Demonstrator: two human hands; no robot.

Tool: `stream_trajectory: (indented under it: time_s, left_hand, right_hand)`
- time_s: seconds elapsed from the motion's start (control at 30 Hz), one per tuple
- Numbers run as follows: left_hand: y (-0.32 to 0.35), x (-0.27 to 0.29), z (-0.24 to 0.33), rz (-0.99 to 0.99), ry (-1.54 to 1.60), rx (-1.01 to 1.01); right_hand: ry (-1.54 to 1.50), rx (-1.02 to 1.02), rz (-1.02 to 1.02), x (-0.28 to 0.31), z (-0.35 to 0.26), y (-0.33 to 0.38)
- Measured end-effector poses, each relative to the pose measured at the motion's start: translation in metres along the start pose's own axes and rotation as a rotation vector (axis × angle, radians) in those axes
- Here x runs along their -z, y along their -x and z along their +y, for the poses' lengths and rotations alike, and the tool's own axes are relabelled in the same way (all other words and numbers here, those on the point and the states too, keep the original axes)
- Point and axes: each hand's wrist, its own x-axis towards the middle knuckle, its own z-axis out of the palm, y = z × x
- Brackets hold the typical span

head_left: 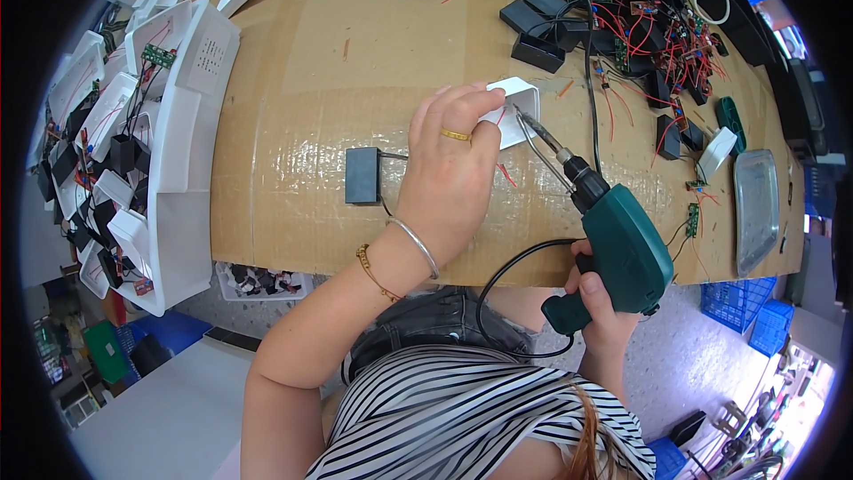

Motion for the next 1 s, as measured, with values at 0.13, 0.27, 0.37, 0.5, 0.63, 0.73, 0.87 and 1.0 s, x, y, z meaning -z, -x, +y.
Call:
stream_trajectory:
  time_s: [0.13,0.27,0.37,0.5,0.63,0.73,0.87,1.0]
  left_hand:
    - [0.000,0.000,0.001,-0.003,-0.003,-0.001]
    - [0.000,0.001,0.001,-0.013,-0.002,0.004]
    - [0.001,0.001,0.002,-0.017,-0.007,0.010]
    - [0.001,0.002,0.001,-0.036,-0.015,0.009]
    - [-0.001,0.002,0.002,-0.003,0.031,0.012]
    - [-0.002,0.007,0.006,0.006,0.080,0.019]
    - [-0.006,0.021,0.005,-0.121,0.173,-0.015]
    - [-0.008,0.030,-0.006,-0.299,0.329,-0.014]
  right_hand:
    - [-0.002,-0.002,-0.010,0.002,0.001,0.000]
    - [-0.019,0.001,-0.006,0.003,0.002,0.001]
    - [-0.024,0.009,-0.014,0.004,0.004,0.001]
    - [-0.022,0.039,-0.023,0.005,0.007,0.002]
    - [0.024,0.102,-0.047,0.012,0.013,0.002]
    - [-0.025,0.101,-0.049,0.013,0.015,0.003]
    - [-0.072,0.166,-0.079,0.018,0.017,0.003]
    - [-0.108,0.160,-0.076,0.017,0.017,0.003]
